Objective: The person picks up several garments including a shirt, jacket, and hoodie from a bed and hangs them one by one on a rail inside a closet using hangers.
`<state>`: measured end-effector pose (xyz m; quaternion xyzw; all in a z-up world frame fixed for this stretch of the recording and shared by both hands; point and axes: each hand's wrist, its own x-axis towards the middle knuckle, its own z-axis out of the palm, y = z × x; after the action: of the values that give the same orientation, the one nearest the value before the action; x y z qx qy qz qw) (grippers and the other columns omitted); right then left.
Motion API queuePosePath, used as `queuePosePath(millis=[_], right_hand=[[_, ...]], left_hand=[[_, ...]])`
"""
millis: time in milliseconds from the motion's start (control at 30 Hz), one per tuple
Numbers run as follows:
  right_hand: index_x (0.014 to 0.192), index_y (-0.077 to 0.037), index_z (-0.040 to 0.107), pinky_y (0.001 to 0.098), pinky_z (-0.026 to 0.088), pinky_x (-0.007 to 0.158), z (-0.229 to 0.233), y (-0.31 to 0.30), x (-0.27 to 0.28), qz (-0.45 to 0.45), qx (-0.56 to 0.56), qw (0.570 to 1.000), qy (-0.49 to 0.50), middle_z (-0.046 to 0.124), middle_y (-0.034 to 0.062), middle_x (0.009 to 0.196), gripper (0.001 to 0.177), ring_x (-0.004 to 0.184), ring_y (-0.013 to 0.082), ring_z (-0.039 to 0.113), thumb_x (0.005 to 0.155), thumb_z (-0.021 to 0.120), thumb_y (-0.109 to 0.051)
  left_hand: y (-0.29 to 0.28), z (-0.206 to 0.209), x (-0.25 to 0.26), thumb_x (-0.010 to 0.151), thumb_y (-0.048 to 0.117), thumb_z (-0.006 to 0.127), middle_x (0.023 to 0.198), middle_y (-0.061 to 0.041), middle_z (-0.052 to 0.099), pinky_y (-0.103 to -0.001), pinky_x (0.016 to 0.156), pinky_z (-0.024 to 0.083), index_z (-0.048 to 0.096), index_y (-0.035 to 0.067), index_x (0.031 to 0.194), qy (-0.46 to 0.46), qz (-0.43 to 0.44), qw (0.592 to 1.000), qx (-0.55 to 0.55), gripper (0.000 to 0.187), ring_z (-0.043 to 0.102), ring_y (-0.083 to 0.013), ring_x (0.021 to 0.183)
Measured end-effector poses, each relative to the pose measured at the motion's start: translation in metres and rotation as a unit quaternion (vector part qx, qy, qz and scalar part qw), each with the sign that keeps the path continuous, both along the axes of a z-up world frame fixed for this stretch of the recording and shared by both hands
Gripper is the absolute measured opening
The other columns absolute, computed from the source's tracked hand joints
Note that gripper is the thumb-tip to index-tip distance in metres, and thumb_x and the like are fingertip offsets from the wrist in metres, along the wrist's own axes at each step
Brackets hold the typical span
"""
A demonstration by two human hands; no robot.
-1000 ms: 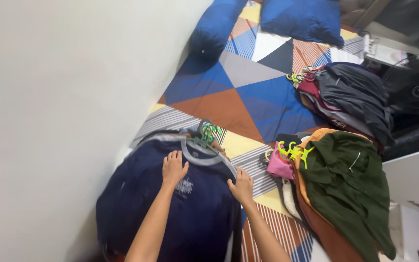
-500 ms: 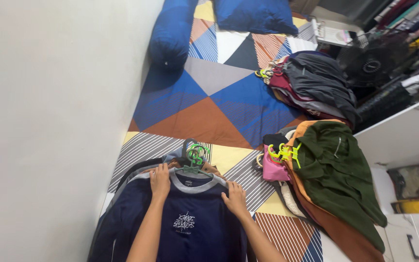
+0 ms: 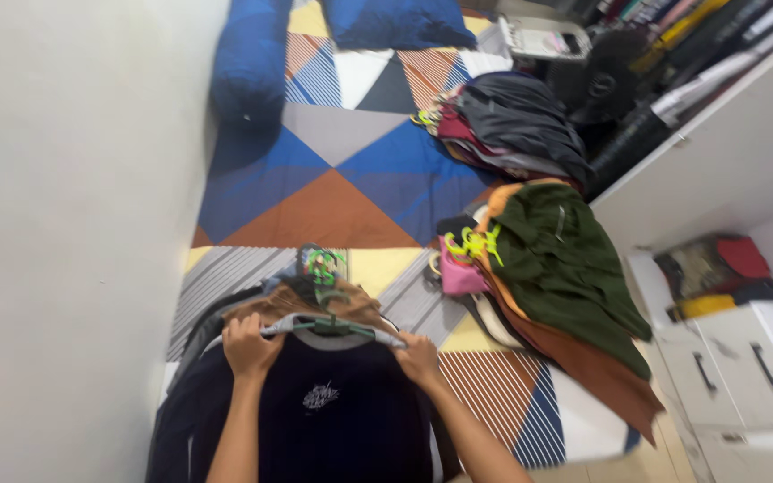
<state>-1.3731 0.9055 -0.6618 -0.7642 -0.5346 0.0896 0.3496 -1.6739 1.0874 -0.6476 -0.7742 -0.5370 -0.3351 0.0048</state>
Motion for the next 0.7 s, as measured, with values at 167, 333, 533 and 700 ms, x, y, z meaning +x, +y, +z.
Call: queuePosePath(millis=[167, 333, 533, 700], right_hand=[[0.071, -0.009, 0.068, 0.0522, 0.045, 0.055, 0.037, -0.083, 0.039, -0.111, 0.025, 0.993, -0.042, 0.064, 0.0201, 0.062, 0.026, 0.061, 0.0432, 0.064, 0.078, 0.075, -0.033], [0.066, -0.007, 0.062, 0.0468, 0.04, 0.051, 0.059, -0.223, 0.07, -0.234, 0.104, 0.966, -0.033, 0.058, 0.0173, 0.056, 0.027, 0.05, 0.0377, 0.057, 0.077, 0.078, -0.026], [0.062, -0.006, 0.057, 0.0426, 0.036, 0.047, 0.085, -0.419, 0.071, -0.393, 0.172, 0.9, -0.081, 0.052, 0.0143, 0.054, 0.032, 0.047, 0.0341, 0.05, 0.074, 0.083, -0.021], [0.061, -0.005, 0.055, 0.0431, 0.034, 0.048, 0.101, -0.563, 0.056, -0.508, 0.173, 0.837, -0.106, 0.048, 0.0156, 0.052, 0.033, 0.047, 0.0352, 0.046, 0.072, 0.083, -0.019]], left_hand=[[-0.053, 0.051, 0.043, 0.069, 0.07, 0.082, 0.051, -0.009, 0.055, -0.042, 0.051, 0.046, 0.054, 0.009, 0.054, 0.006, -0.071, 0.997, 0.015, 0.068, 0.059, -0.0287, 0.05], [-0.144, 0.097, 0.116, 0.067, 0.053, 0.085, 0.057, -0.007, 0.059, -0.041, 0.051, 0.047, 0.053, 0.01, 0.058, -0.073, -0.266, 0.952, 0.135, 0.054, 0.062, -0.0275, 0.055], [-0.277, 0.127, 0.194, 0.068, 0.032, 0.082, 0.069, -0.006, 0.063, -0.04, 0.057, 0.05, 0.06, 0.008, 0.073, -0.128, -0.486, 0.861, 0.083, 0.033, 0.064, -0.0282, 0.062], [-0.376, 0.131, 0.253, 0.075, 0.033, 0.083, 0.074, -0.007, 0.063, -0.04, 0.06, 0.05, 0.061, 0.006, 0.079, -0.148, -0.547, 0.822, 0.052, 0.035, 0.064, -0.0275, 0.067]])
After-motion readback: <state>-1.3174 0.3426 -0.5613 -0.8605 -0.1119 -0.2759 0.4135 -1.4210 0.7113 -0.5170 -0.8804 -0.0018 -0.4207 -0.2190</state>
